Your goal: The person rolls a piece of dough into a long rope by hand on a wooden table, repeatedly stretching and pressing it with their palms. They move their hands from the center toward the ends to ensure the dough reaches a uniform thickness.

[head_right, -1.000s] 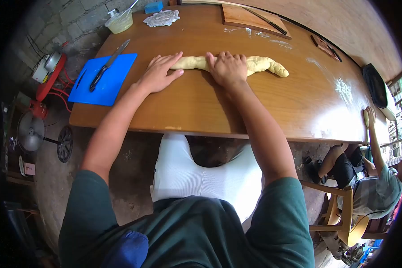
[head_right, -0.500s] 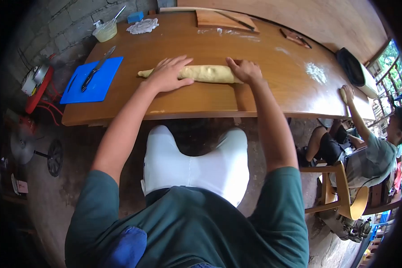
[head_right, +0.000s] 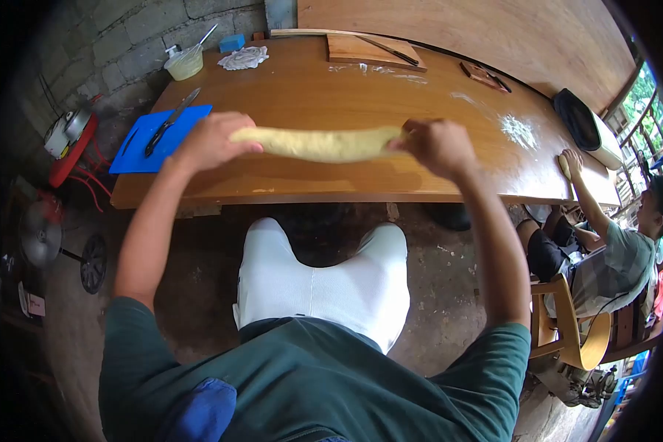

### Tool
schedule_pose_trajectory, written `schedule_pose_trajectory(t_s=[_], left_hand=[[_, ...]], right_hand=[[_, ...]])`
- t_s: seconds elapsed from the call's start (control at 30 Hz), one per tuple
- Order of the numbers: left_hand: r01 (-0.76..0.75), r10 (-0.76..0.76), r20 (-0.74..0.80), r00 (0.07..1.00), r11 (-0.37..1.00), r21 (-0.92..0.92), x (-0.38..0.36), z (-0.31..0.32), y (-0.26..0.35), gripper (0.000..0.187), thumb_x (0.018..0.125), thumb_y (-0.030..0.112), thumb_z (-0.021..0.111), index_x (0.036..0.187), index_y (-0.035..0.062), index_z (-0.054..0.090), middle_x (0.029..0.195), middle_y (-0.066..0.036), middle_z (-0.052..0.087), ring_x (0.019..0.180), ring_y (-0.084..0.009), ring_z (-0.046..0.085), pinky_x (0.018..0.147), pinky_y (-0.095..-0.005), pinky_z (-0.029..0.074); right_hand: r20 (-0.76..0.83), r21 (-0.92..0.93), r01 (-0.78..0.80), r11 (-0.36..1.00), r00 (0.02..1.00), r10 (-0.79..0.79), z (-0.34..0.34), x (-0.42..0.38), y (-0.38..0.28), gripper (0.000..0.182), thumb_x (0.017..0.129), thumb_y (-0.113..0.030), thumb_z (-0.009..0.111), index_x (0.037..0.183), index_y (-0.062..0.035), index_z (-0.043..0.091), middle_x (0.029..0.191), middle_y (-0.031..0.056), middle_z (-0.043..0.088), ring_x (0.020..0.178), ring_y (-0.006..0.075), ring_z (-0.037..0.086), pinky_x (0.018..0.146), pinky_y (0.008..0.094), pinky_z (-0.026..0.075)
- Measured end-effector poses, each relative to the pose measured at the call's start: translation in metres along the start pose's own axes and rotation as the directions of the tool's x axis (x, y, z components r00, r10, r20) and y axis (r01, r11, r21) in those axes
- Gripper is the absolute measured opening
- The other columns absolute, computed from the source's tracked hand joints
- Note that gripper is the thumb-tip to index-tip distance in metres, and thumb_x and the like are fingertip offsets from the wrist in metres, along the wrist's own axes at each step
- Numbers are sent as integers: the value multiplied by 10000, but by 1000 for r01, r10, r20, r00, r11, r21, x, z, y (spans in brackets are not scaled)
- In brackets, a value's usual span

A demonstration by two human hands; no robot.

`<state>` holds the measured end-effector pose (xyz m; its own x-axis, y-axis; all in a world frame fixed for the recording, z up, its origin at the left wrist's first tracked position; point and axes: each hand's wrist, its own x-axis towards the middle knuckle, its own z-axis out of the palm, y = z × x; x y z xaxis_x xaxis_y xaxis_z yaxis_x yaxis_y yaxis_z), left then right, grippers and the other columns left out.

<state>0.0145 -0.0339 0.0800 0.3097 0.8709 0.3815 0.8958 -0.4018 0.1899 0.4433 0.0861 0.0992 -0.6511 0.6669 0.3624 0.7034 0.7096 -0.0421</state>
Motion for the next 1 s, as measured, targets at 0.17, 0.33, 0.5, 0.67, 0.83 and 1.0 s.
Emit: schedule_pose_trajectory(t_s=[0.17, 0.33, 0.5, 0.67, 0.83, 1.0], left_hand=[[-100, 80, -332, 940, 994, -43, 21, -66, 1, 466, 905, 453, 840, 1063, 29, 729, 970, -145, 734, 900, -335, 715, 815, -419, 565], [36, -29, -120, 992, 998, 59, 9, -2, -29, 439, 967, 444, 772, 1204, 84, 692, 1165, -144, 715, 1045, -358, 705, 874, -440, 567], [115, -62, -189, 980, 950, 289, -27, 71, -41, 545, 1005, 228, 679, 1508, 66, 546, 1441, -150, 611, 1361, -351, 563, 1156, -504, 433], [73, -67, 51, 996, 988, -136, 10, 115, 46, 681, 1132, 473, 427, 1634, 13, 386, 1695, -209, 379, 1588, -356, 328, 1325, -485, 211], [191, -177, 142, 974, 977, -93, 41, 150, 34, 805, 1149, 596, 201, 1712, 22, 176, 1798, -180, 126, 1671, -323, 80, 1352, -482, 61], [299, -288, 114, 951, 950, -94, 92, 161, 0, 814, 1138, 613, 176, 1717, 41, 186, 1803, -150, 140, 1674, -326, 58, 1349, -493, 25]], right_hand=[[-373, 50, 36, 998, 928, -15, -69, 35, -6, 460, 945, -555, 753, 975, -96, 770, 700, 123, 717, 660, 296, 739, 599, 421, 567], [-245, -30, 61, 998, 967, -67, 52, 52, 29, 418, 1004, -526, 691, 1202, -158, 708, 856, 106, 769, 750, 345, 757, 668, 462, 596], [-115, -52, 36, 998, 992, -42, 95, 28, -12, 331, 1042, -308, 630, 1307, -112, 659, 1202, 138, 737, 1179, 336, 683, 1058, 481, 508], [13, 130, 26, 991, 1000, -28, 122, 34, -91, 585, 1064, -406, 580, 1526, -53, 511, 1495, 159, 589, 1414, 363, 526, 1222, 502, 378], [49, 30, -30, 999, 998, 29, 170, 53, -81, 794, 1096, -561, 426, 1680, -40, 295, 1765, 178, 259, 1639, 378, 217, 1322, 562, 186], [57, -7, -172, 985, 983, 172, 199, 118, -64, 842, 1087, -611, 343, 1693, -33, 257, 1777, 189, 221, 1645, 426, 161, 1327, 598, 101]])
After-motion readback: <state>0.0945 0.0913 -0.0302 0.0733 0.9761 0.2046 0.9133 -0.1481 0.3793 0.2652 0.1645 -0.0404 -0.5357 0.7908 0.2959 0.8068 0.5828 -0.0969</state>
